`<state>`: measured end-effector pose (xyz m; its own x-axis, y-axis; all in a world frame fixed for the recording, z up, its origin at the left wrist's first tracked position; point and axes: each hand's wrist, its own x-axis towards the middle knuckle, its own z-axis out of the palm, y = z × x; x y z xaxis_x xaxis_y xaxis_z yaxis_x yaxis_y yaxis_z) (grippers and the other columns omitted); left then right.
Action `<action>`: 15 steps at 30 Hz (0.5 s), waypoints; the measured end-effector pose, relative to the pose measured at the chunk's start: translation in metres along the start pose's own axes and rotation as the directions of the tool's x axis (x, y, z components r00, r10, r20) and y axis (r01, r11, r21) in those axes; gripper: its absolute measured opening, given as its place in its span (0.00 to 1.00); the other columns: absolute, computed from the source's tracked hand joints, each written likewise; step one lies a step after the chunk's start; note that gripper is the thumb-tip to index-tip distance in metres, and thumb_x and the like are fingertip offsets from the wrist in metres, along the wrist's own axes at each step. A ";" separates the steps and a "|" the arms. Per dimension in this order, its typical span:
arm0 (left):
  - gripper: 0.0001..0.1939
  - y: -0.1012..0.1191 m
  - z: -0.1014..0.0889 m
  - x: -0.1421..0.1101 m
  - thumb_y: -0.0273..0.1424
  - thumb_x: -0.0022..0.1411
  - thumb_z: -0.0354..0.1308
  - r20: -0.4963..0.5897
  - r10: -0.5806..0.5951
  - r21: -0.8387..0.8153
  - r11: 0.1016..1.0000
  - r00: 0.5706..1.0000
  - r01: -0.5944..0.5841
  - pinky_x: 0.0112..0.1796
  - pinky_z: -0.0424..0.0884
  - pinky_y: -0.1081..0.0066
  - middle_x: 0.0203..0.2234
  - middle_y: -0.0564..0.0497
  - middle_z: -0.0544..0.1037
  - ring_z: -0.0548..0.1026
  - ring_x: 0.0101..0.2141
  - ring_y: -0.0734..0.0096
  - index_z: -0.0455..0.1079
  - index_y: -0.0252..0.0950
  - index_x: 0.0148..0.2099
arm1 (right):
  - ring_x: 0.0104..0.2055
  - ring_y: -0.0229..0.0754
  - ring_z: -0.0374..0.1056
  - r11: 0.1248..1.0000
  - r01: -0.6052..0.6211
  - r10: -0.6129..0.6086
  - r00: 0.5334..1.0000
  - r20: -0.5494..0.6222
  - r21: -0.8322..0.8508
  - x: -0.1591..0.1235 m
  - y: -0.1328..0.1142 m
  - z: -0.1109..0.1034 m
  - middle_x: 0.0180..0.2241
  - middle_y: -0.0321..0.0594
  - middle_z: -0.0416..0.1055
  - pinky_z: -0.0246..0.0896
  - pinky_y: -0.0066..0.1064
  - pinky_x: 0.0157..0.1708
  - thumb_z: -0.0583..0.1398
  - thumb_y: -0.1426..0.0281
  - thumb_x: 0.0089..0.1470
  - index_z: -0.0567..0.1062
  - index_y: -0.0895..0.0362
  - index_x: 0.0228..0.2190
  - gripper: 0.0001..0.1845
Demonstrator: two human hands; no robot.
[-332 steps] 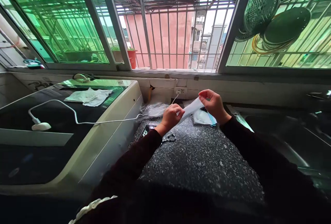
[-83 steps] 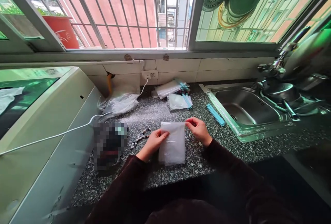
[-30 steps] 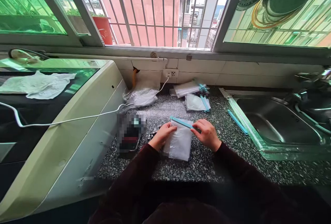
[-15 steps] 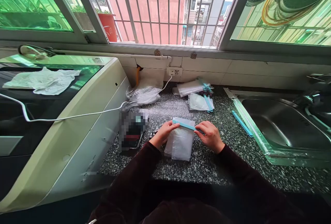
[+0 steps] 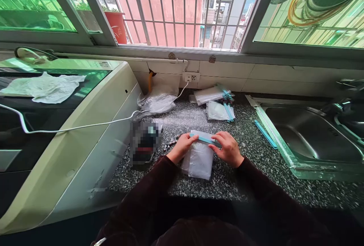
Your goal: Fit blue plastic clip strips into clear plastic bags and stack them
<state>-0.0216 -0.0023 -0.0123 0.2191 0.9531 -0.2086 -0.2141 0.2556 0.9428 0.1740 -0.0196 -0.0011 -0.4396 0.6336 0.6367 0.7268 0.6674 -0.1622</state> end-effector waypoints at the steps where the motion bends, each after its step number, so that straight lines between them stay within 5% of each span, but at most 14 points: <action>1: 0.25 -0.001 0.001 0.000 0.48 0.34 0.66 0.007 0.010 0.008 1.000 1.000 -0.010 0.26 0.55 0.75 0.16 0.56 0.67 0.61 0.21 0.79 0.68 0.30 0.24 | 0.35 0.43 0.62 1.000 0.002 -0.002 1.000 -0.001 -0.003 0.001 -0.002 0.001 0.31 0.43 0.70 0.58 0.34 0.35 0.57 0.62 0.53 0.72 0.58 0.34 0.12; 15: 0.28 -0.002 0.006 -0.002 0.53 0.37 0.63 0.084 -0.056 -0.171 0.983 0.995 0.070 0.27 0.61 0.73 0.18 0.52 0.73 0.67 0.22 0.74 0.70 0.30 0.26 | 0.31 0.40 0.60 0.998 0.033 -0.031 0.999 0.031 -0.060 0.003 -0.009 0.006 0.27 0.40 0.70 0.54 0.32 0.33 0.56 0.66 0.55 0.73 0.57 0.29 0.09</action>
<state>-0.0156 -0.0061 -0.0119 0.3103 0.9202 -0.2385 -0.3578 0.3455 0.8675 0.1631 -0.0209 -0.0026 -0.4780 0.6240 0.6181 0.7423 0.6632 -0.0955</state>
